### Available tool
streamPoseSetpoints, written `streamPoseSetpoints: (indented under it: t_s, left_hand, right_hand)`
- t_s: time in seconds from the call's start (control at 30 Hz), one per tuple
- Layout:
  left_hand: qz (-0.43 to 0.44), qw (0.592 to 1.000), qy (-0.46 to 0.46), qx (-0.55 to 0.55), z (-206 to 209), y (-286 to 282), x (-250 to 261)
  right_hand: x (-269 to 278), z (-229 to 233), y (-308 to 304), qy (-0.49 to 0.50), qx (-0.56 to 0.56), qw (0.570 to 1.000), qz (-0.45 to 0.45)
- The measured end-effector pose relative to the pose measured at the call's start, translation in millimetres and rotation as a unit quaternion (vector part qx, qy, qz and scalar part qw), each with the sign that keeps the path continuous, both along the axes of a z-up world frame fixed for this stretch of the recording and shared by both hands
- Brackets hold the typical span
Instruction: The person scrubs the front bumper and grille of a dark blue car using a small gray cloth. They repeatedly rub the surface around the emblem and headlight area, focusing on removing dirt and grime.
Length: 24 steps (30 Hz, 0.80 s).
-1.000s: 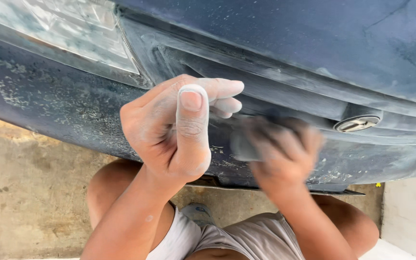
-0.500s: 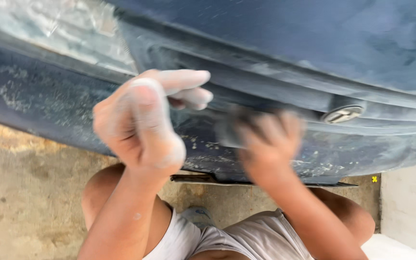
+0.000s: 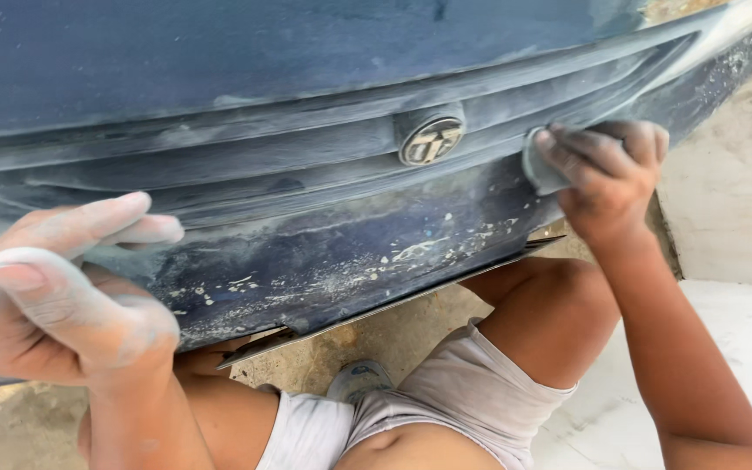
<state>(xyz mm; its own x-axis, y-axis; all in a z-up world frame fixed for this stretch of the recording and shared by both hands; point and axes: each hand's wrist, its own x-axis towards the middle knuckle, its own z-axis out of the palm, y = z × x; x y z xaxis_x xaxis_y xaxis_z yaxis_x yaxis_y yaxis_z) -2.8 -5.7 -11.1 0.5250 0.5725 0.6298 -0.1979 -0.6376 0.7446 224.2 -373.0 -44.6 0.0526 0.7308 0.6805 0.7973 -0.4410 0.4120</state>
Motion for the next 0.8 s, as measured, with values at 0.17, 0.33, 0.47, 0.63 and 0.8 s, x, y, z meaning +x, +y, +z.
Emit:
streamPoseSetpoints:
  t_s: [0.17,0.33,0.47,0.63,0.8]
  left_hand:
    - [0.002,0.997,-0.050,-0.066,-5.2,-12.8,13.2]
    - [-0.026,0.998,-0.051,0.008,-1.7,-22.3,25.6]
    - [-0.035,0.999,-0.004,0.040,4.4,-30.6,19.1]
    - [-0.248,0.957,0.067,0.136,7.3,-74.4,30.9]
    - [-0.327,0.910,0.173,0.185,-28.4,-132.4,39.1]
  right_hand:
    - [-51.6,3.8,33.9,0.238,0.125,0.956,-0.113]
    - [-62.7,-1.5,51.8,0.278,0.231,0.914,-0.185]
    - [-40.7,-9.9,8.7,0.347,0.321,0.861,-0.186]
    - [-99.8,2.9,41.4,0.611,0.395,0.666,-0.165]
    - [-122.1,33.3,74.6,0.710,0.330,0.623,-0.004]
